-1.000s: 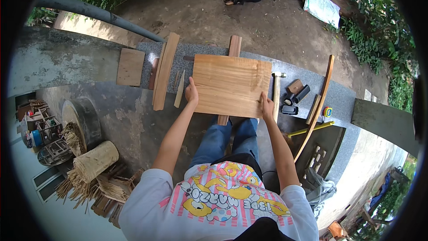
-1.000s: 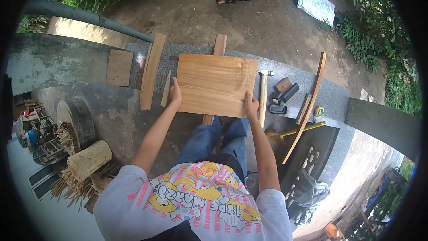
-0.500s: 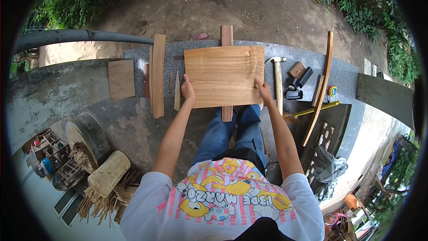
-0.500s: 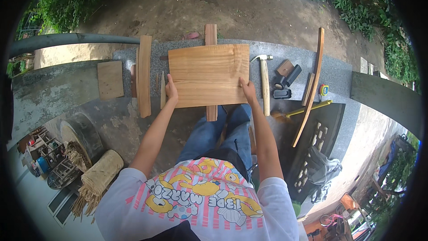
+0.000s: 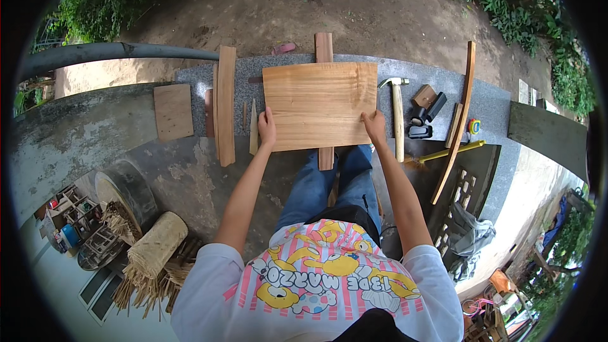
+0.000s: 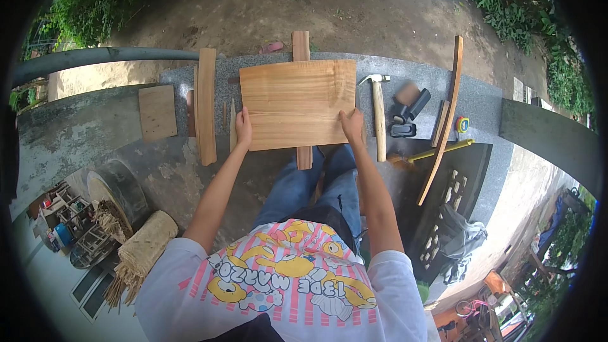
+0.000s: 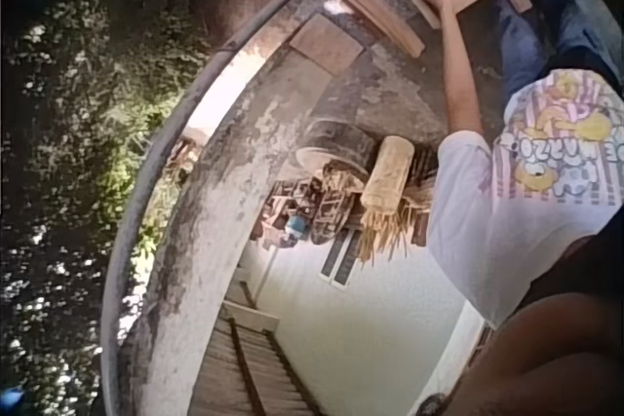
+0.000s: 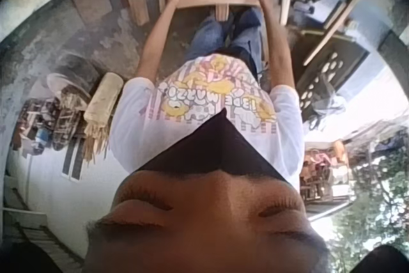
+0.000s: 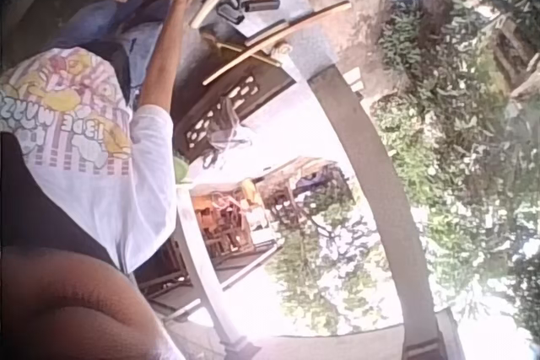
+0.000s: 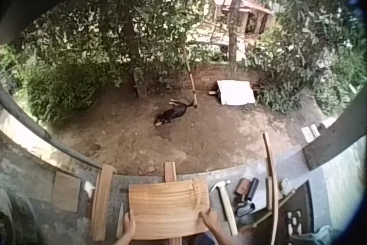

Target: Cleaning a workbench and using a chisel and sandpaper to work on a wooden board.

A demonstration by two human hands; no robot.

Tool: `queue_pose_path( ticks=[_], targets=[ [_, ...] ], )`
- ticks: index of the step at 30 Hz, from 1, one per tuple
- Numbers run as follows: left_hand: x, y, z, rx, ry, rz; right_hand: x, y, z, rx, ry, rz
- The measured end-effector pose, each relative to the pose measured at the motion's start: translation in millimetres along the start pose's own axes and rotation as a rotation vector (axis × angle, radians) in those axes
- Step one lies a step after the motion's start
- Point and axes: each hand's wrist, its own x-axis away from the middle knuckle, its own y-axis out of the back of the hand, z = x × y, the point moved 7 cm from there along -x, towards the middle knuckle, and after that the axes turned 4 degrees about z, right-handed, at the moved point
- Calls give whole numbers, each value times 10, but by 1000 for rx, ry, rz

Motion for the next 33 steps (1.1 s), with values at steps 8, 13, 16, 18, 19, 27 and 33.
queue_pose_path(
  ticks=[8,13,16,18,19,27,33],
  targets=[
    [466,-25,-121,-111,-202,-1,249,167,-194,-22,10,44],
    [746,162,69,-287,-300,-79,773,225,-1,-333,8,161],
    [1034,263,176,-247,-247,-163,1201,384,23,-389,48,438],
    [1286,333,393,-174,-137,-210,1506,347,-303,-574,-16,714],
    [1457,389,550,-193,-140,-260,1617,320,-584,-495,-48,789],
    [2965,-121,2869,-359,393,76,1876,424,-3705,518,-151,720],
    [3375,-1182,3815,-68,614,290,1866,101,-4332,524,-513,798]
  ],
)
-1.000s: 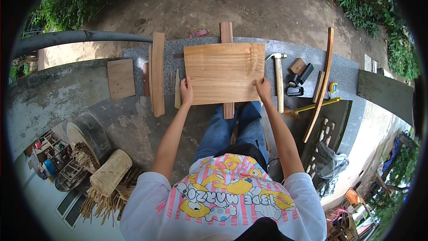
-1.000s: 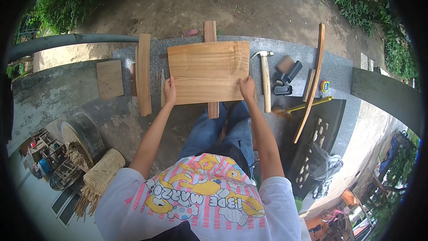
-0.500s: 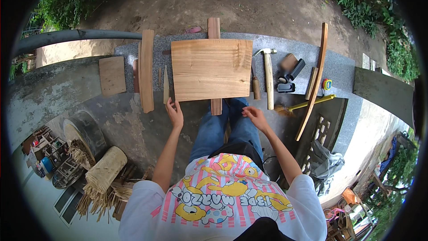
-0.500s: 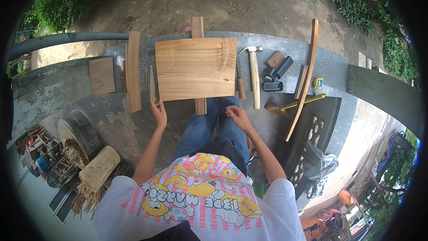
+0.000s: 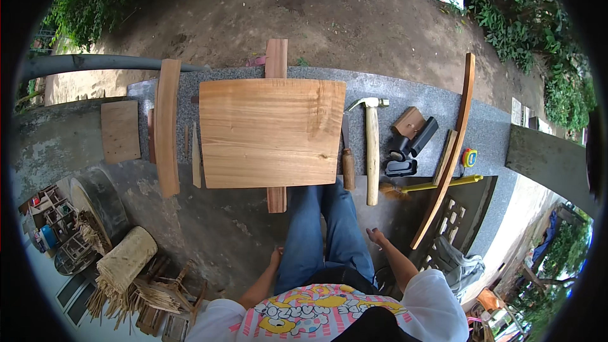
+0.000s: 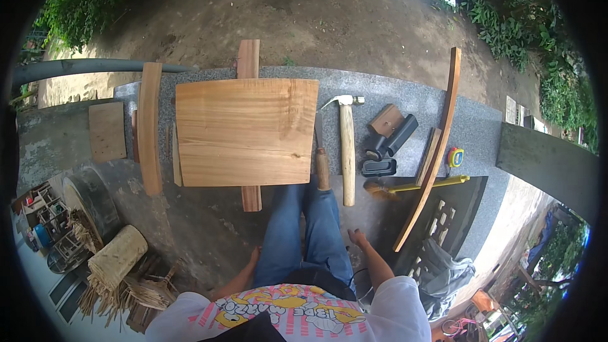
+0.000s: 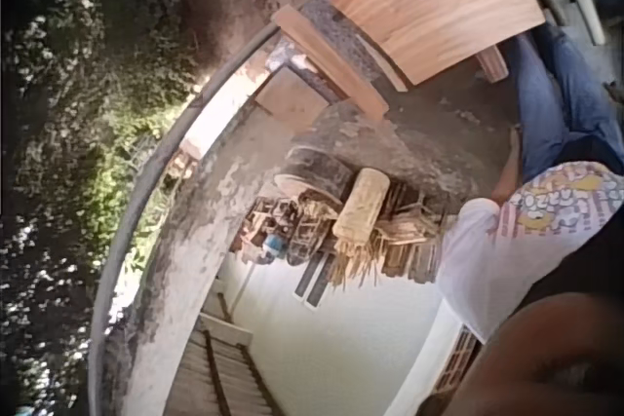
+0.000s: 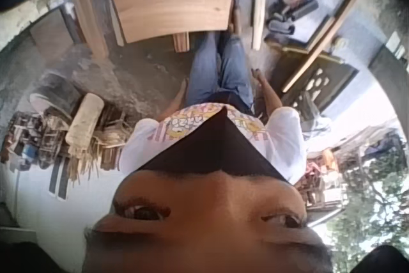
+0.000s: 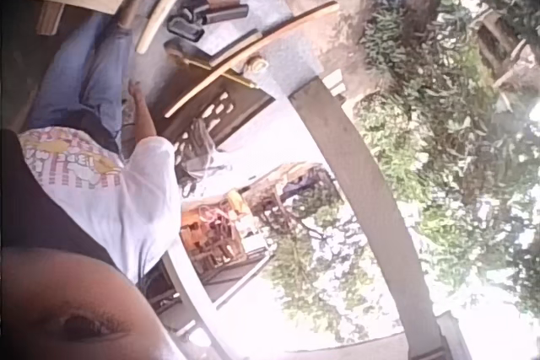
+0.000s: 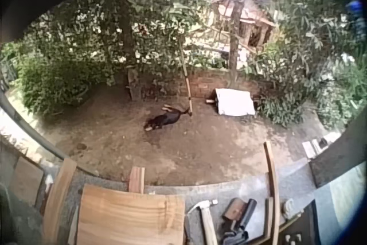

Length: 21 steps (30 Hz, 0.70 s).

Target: Cleaning a workbench and using a chisel and sandpaper to work on a wooden board.

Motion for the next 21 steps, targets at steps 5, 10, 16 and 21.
queue_pose_path(
  ticks=[5,10,16,21],
  targets=[
    [-489,-321,-220,-26,16,46,-598,-413,-262,-156,-296,89],
    [-648,-516,-42,-36,74,69,-757,-1056,-846,-169,-324,153],
    [-998,-599,-17,-75,91,97,-1194,-1615,-485,-234,-337,200],
    [-1238,-768,121,-101,106,137,-1396,-1789,-778,-286,-362,229]
  ],
)
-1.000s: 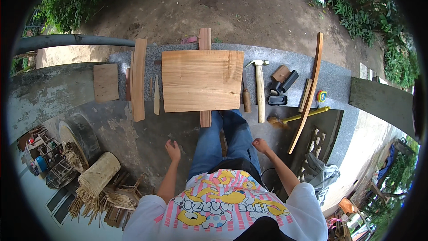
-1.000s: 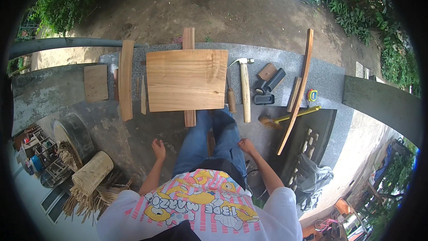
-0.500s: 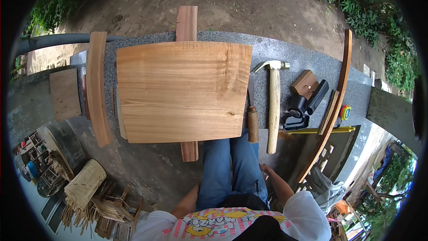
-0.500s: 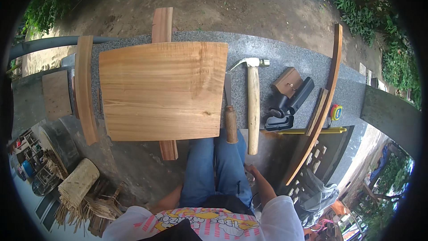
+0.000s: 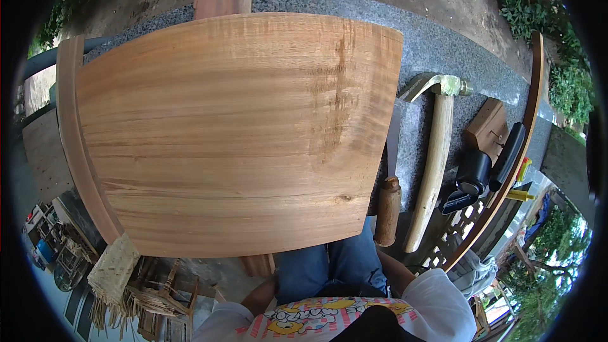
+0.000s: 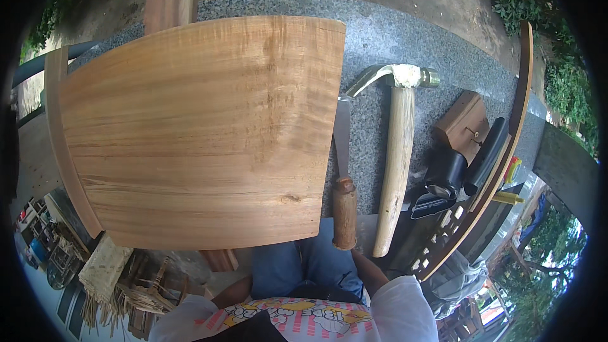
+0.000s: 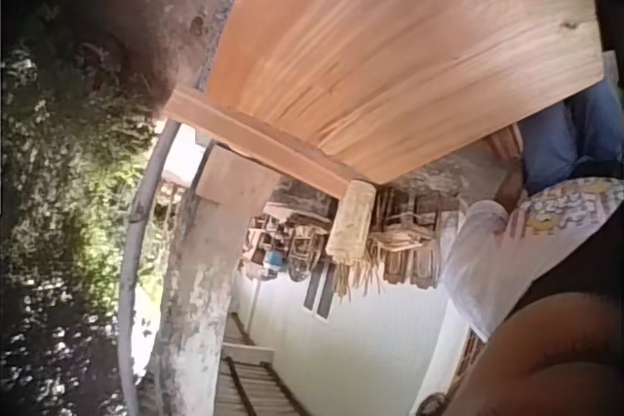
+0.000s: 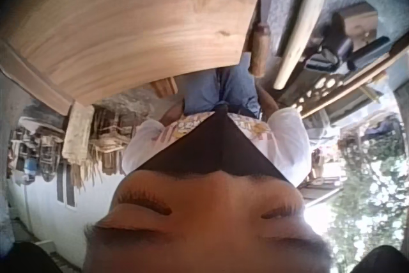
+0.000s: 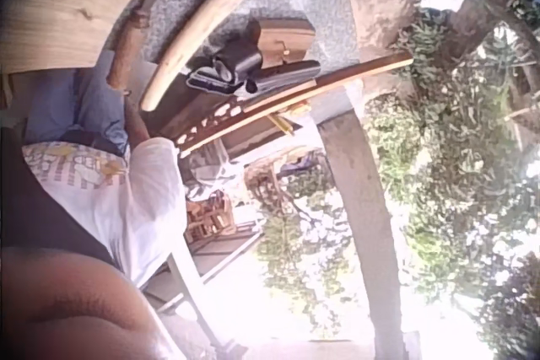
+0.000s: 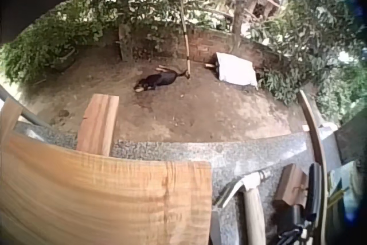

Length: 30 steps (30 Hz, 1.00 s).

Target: Cleaning a workbench and using a chisel and sandpaper to work on a wooden board.

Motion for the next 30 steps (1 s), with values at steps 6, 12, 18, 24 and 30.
queue_pose_path(
  ticks=[6,12,18,24,30],
  targets=[
    [-112,-109,-96,-83,-23,78,-97,-55,177,-131,-27,21],
    [-146,18,-305,-232,-87,145,-67,-148,884,-331,-17,51],
    [-226,105,-420,-292,-143,122,-333,-14,247,-423,60,91],
    [-161,284,-694,-322,-248,34,-559,15,614,-481,220,125],
    [116,341,-871,-298,-422,-78,-570,465,833,-500,443,105]
  ],
)
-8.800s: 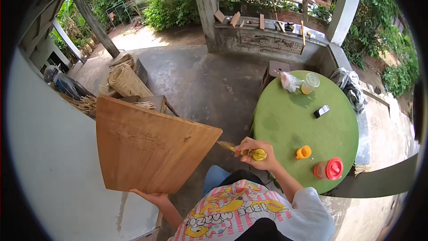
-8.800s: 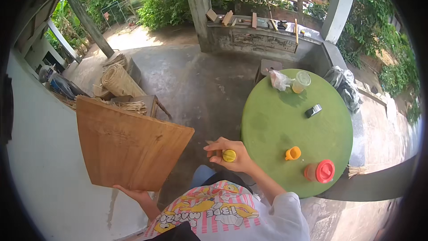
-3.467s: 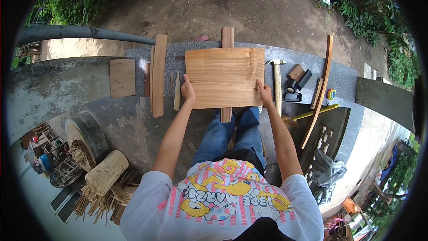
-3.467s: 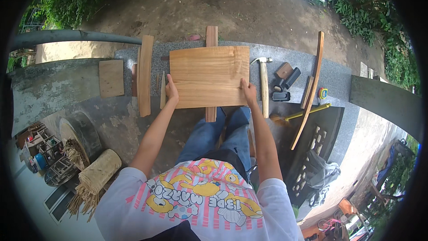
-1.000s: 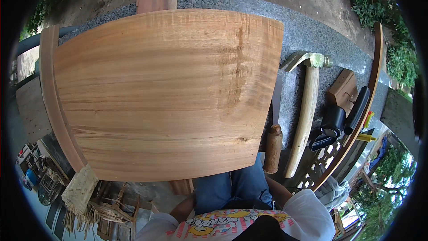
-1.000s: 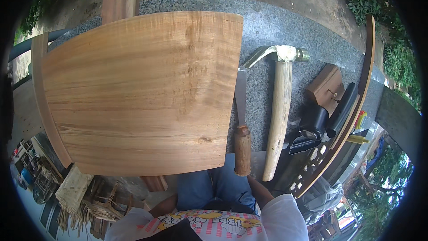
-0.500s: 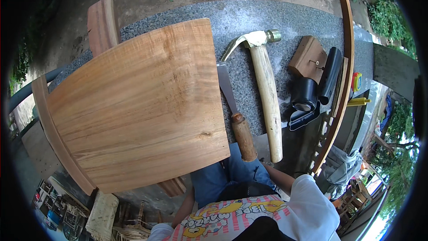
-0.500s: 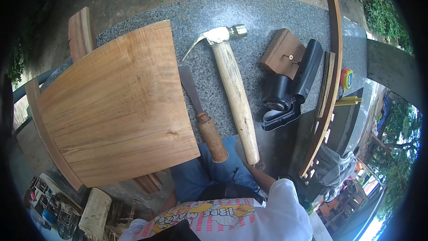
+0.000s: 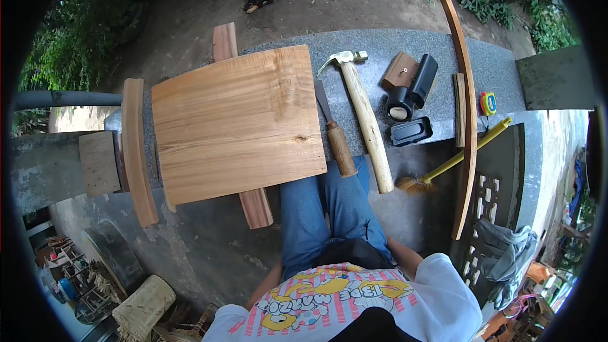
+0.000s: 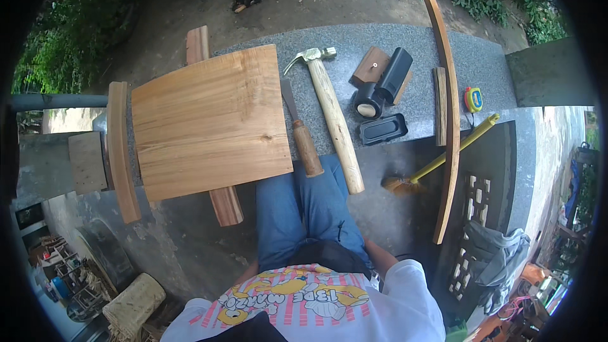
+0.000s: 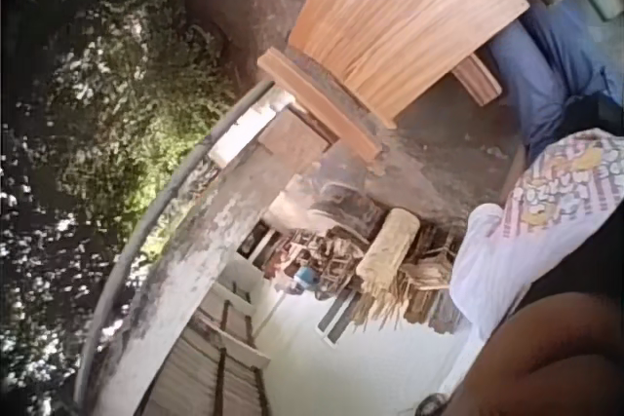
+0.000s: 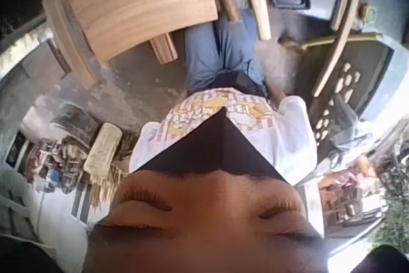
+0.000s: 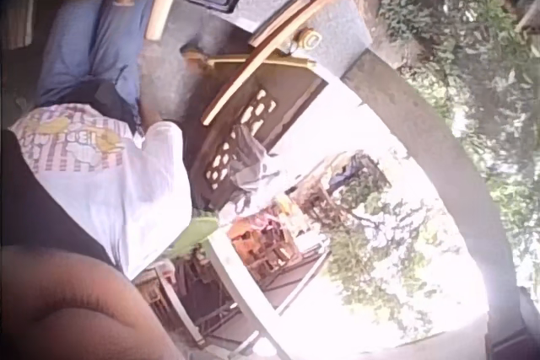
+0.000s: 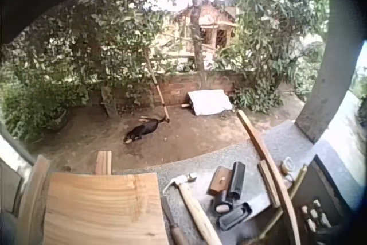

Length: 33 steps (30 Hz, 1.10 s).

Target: Cleaning a workbench and using a chisel and sandpaper to work on a wooden board.

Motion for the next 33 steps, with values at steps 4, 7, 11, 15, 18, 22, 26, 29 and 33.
queue_pose_path(
  ticks=[4,7,11,15,18,22,26,29,33],
  targets=[
    [204,109,-33,18,-99,-106,-117,37,601,18,151,29],
    [368,169,86,52,-151,-189,-116,-30,930,59,245,60],
    [647,34,389,139,-169,-299,-81,-208,1289,162,324,114],
    [520,133,220,160,-254,-342,-85,544,938,169,419,114],
    [545,281,184,181,-281,-379,-27,455,1620,188,462,136],
    [80,455,434,180,-93,-503,401,332,1512,146,474,173],
    [275,830,235,336,-360,-784,1738,-217,2574,150,472,-151],
    [533,1115,-610,520,-467,-800,1988,-379,3119,136,996,-286],
    [605,864,-1663,69,-732,-819,2534,-1217,3593,545,998,-542]
  ],
)
